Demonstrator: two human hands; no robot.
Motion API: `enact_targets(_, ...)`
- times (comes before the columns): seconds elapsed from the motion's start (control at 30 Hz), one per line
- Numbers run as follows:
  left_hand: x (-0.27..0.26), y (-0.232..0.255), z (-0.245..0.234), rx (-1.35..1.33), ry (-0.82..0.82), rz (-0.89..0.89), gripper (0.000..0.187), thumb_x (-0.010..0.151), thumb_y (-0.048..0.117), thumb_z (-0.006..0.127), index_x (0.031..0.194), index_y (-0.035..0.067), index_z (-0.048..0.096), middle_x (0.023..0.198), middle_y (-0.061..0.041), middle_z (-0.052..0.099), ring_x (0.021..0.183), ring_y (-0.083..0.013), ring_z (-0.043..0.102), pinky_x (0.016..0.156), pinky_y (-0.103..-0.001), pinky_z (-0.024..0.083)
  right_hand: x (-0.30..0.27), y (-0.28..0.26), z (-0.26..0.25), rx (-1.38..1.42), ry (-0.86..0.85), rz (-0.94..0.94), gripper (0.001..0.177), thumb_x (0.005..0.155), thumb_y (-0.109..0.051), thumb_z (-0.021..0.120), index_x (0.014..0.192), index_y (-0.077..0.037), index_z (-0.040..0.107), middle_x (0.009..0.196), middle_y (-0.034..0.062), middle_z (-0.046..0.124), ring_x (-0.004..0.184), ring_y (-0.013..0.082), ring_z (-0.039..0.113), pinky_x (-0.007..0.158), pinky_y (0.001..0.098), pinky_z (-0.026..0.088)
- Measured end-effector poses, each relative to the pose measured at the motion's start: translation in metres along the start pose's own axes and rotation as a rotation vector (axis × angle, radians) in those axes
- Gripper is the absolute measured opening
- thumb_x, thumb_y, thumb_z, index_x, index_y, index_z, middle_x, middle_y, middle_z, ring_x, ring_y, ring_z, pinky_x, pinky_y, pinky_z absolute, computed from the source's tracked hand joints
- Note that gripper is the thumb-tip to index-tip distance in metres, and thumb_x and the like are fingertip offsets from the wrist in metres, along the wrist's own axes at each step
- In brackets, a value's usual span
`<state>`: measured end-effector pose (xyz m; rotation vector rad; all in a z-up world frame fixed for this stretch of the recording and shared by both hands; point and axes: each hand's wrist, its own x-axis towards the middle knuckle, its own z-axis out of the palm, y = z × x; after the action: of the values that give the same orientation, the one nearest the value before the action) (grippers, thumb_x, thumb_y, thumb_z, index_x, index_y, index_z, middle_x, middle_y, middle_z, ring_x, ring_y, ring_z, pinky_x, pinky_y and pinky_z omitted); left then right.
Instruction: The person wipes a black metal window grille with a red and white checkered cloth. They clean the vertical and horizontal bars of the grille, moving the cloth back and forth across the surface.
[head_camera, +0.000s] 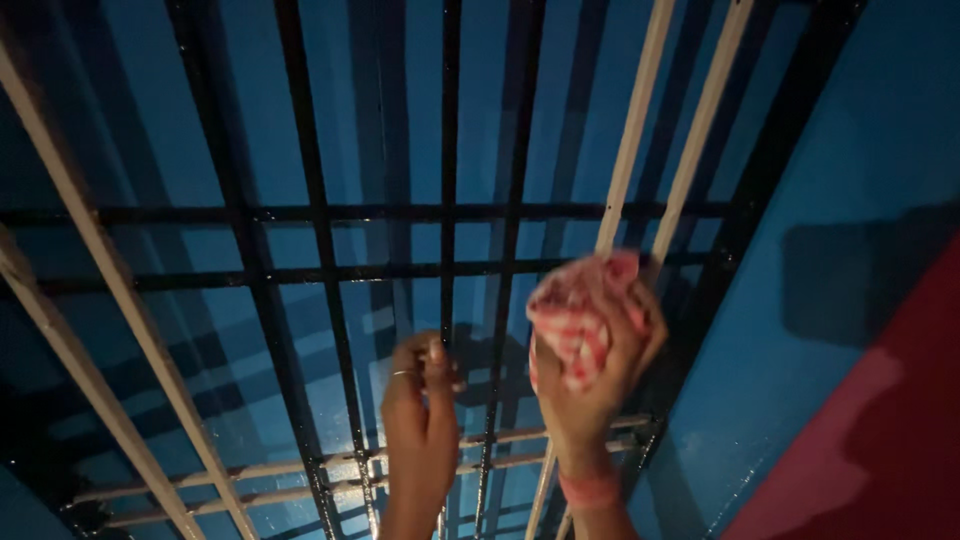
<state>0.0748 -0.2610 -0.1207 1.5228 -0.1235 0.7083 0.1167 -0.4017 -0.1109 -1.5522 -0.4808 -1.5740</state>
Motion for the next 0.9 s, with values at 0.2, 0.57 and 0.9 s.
enact_targets(0.2,0.008,-0.051,0.008,-0.259,-0.139,-0.159,0.053,0.107,0.05,0.039,0.072,0.012,0.05,0.061,0.005,0.036,0.054,-0.0081,0.03,0.047,-0.028,0.024,-0.019,0.006,-0.017,-0.046,-0.093,0.036,0.075,0.074,0.0,0.084,0.14,-0.012,0.05,0.146,0.0149,0.036,0.146,0.0341,0.039,0.124,0.0469,0.039)
enact_targets(0.57,0.006,-0.043,0.01,-0.088,-0.086,-0.128,0.062,0.105,0.058,0.034,0.065,0.013,0.048,0.057,0.004,0.038,0.053,-0.0084,0.034,0.049,-0.029,0.026,-0.019,0.007,-0.021,-0.037,-0.109,0.035,0.077,0.075,-0.004,0.085,0.141,-0.012,0.045,0.145,0.0138,0.036,0.144,0.034,0.038,0.123,0.0492,0.036)
enact_targets(0.9,0.001,-0.045,0.022,0.017,0.041,-0.014,0.061,0.105,0.057,0.035,0.065,0.012,0.05,0.056,0.002,0.04,0.051,-0.0089,0.036,0.047,-0.027,0.028,-0.046,0.026,-0.035,0.01,-0.172,0.037,0.081,0.072,-0.006,0.089,0.14,-0.014,0.046,0.145,0.0143,0.036,0.144,0.0342,0.038,0.122,0.0494,0.04)
